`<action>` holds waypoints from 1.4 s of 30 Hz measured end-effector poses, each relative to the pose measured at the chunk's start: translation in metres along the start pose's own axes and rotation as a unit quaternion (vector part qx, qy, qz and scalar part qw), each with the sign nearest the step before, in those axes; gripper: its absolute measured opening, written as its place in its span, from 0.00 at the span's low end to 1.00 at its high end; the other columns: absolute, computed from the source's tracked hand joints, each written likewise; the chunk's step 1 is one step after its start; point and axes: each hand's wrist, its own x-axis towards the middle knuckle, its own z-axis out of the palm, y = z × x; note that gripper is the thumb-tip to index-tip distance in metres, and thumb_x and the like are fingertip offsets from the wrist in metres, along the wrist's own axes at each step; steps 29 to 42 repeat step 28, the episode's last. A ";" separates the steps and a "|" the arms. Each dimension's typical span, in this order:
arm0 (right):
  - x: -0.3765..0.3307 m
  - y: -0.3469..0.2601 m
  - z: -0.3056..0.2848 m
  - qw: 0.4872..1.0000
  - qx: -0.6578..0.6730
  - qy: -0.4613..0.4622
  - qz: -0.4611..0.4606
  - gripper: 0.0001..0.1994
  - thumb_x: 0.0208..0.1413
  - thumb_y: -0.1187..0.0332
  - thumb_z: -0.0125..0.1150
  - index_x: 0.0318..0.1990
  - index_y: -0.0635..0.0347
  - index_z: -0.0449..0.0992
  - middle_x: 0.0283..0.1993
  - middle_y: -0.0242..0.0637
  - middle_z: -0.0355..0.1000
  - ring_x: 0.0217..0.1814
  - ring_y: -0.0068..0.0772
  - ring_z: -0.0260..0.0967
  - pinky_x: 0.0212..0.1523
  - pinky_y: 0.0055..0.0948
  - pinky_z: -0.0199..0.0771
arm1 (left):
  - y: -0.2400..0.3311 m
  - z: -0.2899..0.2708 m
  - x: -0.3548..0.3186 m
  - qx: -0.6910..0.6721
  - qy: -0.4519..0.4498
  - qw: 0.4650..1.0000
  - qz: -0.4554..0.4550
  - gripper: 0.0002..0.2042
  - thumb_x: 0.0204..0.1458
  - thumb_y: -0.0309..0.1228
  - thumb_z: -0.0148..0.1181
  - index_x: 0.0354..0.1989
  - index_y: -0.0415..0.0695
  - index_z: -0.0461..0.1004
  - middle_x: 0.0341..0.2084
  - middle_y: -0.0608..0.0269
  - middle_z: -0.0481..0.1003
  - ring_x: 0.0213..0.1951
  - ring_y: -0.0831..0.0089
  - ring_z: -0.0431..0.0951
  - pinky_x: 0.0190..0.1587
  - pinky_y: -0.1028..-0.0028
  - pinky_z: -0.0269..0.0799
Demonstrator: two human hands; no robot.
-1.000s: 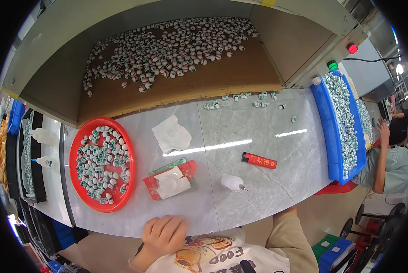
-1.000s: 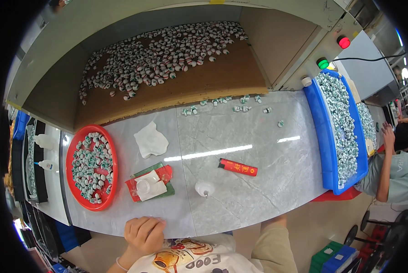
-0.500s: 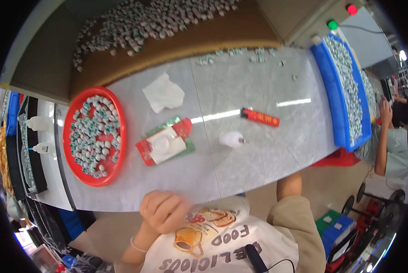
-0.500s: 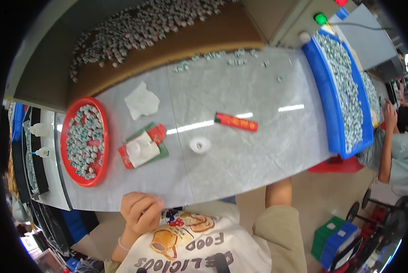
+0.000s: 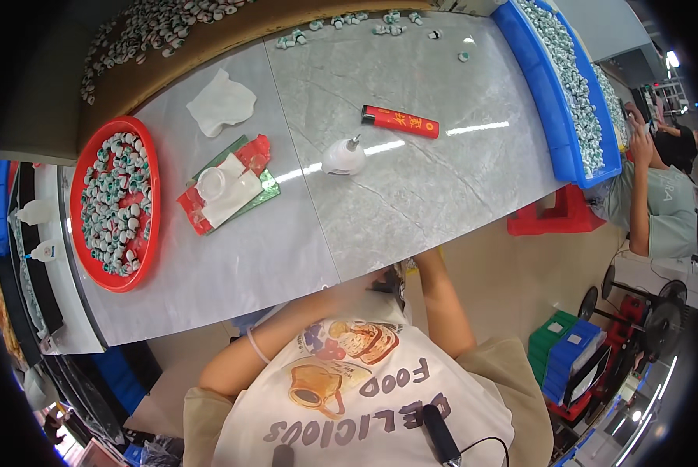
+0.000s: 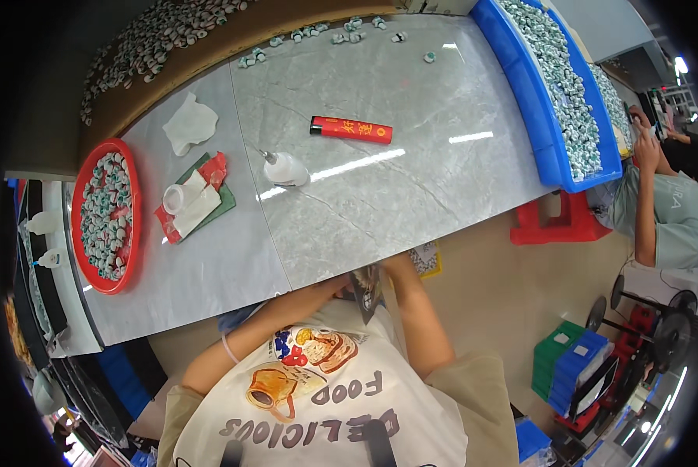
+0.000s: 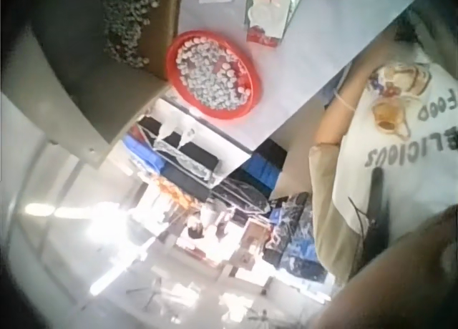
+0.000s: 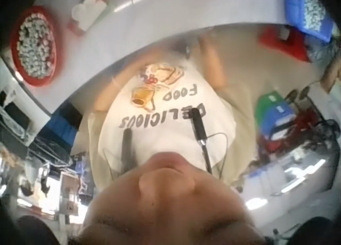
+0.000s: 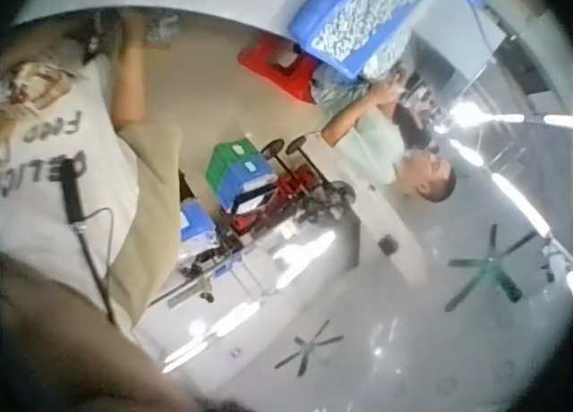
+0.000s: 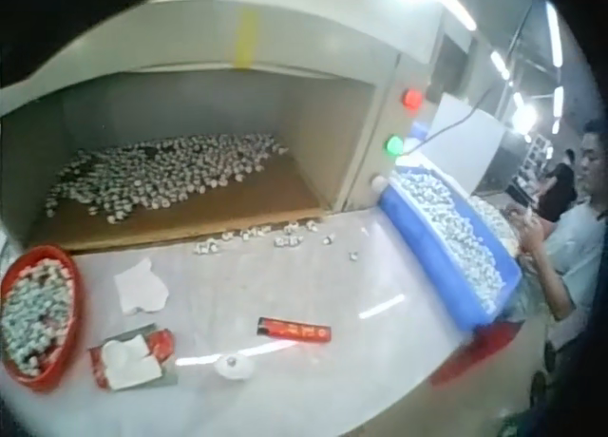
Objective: Assembling small plastic components by applying glue and joining pieces together at a workbench.
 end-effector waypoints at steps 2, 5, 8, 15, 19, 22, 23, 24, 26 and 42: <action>0.002 0.007 0.010 0.998 -0.043 -0.007 0.047 0.25 0.46 0.62 0.57 0.53 0.61 0.62 0.55 0.43 0.59 0.58 0.39 0.54 0.57 0.32 0.51 | -0.010 -0.004 0.002 -0.045 -0.077 0.994 -0.065 0.12 0.54 0.33 0.46 0.30 0.36 0.71 0.23 0.62 0.71 0.27 0.77 0.69 0.32 0.79 0.65; 0.005 0.065 0.019 0.994 -0.069 -0.005 -0.080 0.25 0.46 0.62 0.57 0.52 0.60 0.62 0.55 0.43 0.60 0.58 0.39 0.54 0.57 0.33 0.51 | -0.021 -0.003 -0.003 -0.245 -0.032 0.962 -0.114 0.11 0.54 0.32 0.46 0.28 0.37 0.71 0.23 0.62 0.71 0.26 0.77 0.68 0.32 0.79 0.65; 0.004 0.041 0.024 0.997 0.077 -0.012 -0.019 0.24 0.48 0.63 0.55 0.53 0.61 0.61 0.56 0.43 0.58 0.59 0.39 0.53 0.58 0.33 0.50 | -0.018 -0.007 -0.011 -0.225 -0.001 0.965 -0.135 0.12 0.53 0.33 0.46 0.27 0.37 0.71 0.22 0.62 0.71 0.26 0.77 0.68 0.32 0.80 0.65; -0.001 0.027 0.036 0.991 0.072 -0.056 0.096 0.23 0.53 0.62 0.48 0.55 0.62 0.58 0.59 0.43 0.55 0.61 0.38 0.50 0.59 0.32 0.48 | -0.023 -0.014 -0.016 -0.181 0.008 0.982 -0.057 0.12 0.53 0.33 0.47 0.28 0.36 0.71 0.23 0.62 0.71 0.29 0.76 0.69 0.35 0.78 0.65; -0.001 0.073 0.045 0.985 0.117 -0.068 0.109 0.23 0.54 0.61 0.46 0.56 0.61 0.57 0.59 0.44 0.54 0.62 0.38 0.49 0.60 0.32 0.47 | -0.047 -0.010 -0.018 -0.197 0.032 0.979 -0.045 0.11 0.54 0.32 0.45 0.29 0.37 0.71 0.24 0.62 0.71 0.30 0.75 0.69 0.37 0.77 0.65; 0.000 0.063 0.043 0.993 0.078 -0.054 0.069 0.23 0.55 0.61 0.45 0.56 0.62 0.57 0.59 0.44 0.54 0.62 0.38 0.49 0.60 0.32 0.47 | -0.060 -0.016 -0.022 -0.059 0.033 0.997 0.024 0.10 0.54 0.29 0.42 0.33 0.37 0.70 0.27 0.62 0.72 0.32 0.74 0.69 0.39 0.77 0.65; 0.000 0.054 0.042 0.997 0.011 -0.061 0.047 0.23 0.55 0.61 0.44 0.56 0.62 0.57 0.59 0.44 0.54 0.61 0.38 0.49 0.60 0.32 0.47 | -0.070 -0.016 -0.021 -0.021 0.023 0.999 0.027 0.10 0.55 0.27 0.40 0.35 0.38 0.70 0.29 0.62 0.72 0.33 0.74 0.69 0.40 0.77 0.65; 0.001 0.048 0.039 0.997 0.011 -0.062 0.044 0.23 0.55 0.61 0.44 0.56 0.62 0.57 0.59 0.44 0.54 0.61 0.38 0.49 0.60 0.32 0.47 | -0.082 -0.016 -0.021 0.018 0.015 0.999 0.030 0.10 0.55 0.25 0.39 0.37 0.39 0.69 0.31 0.61 0.72 0.34 0.73 0.70 0.41 0.77 0.65; 0.001 0.039 0.037 0.990 0.055 -0.103 0.075 0.24 0.59 0.59 0.35 0.60 0.61 0.47 0.62 0.40 0.48 0.63 0.35 0.44 0.60 0.29 0.46 | -0.123 -0.010 -0.018 0.073 0.033 0.996 0.025 0.11 0.56 0.26 0.38 0.38 0.39 0.69 0.32 0.61 0.72 0.35 0.73 0.70 0.42 0.77 0.65; 0.002 0.036 0.039 0.993 0.068 -0.076 0.061 0.23 0.57 0.59 0.39 0.58 0.61 0.53 0.60 0.42 0.51 0.62 0.36 0.47 0.60 0.31 0.47 | -0.151 -0.004 -0.015 0.129 0.051 0.990 0.018 0.11 0.56 0.26 0.37 0.40 0.39 0.68 0.33 0.60 0.71 0.35 0.72 0.70 0.43 0.77 0.65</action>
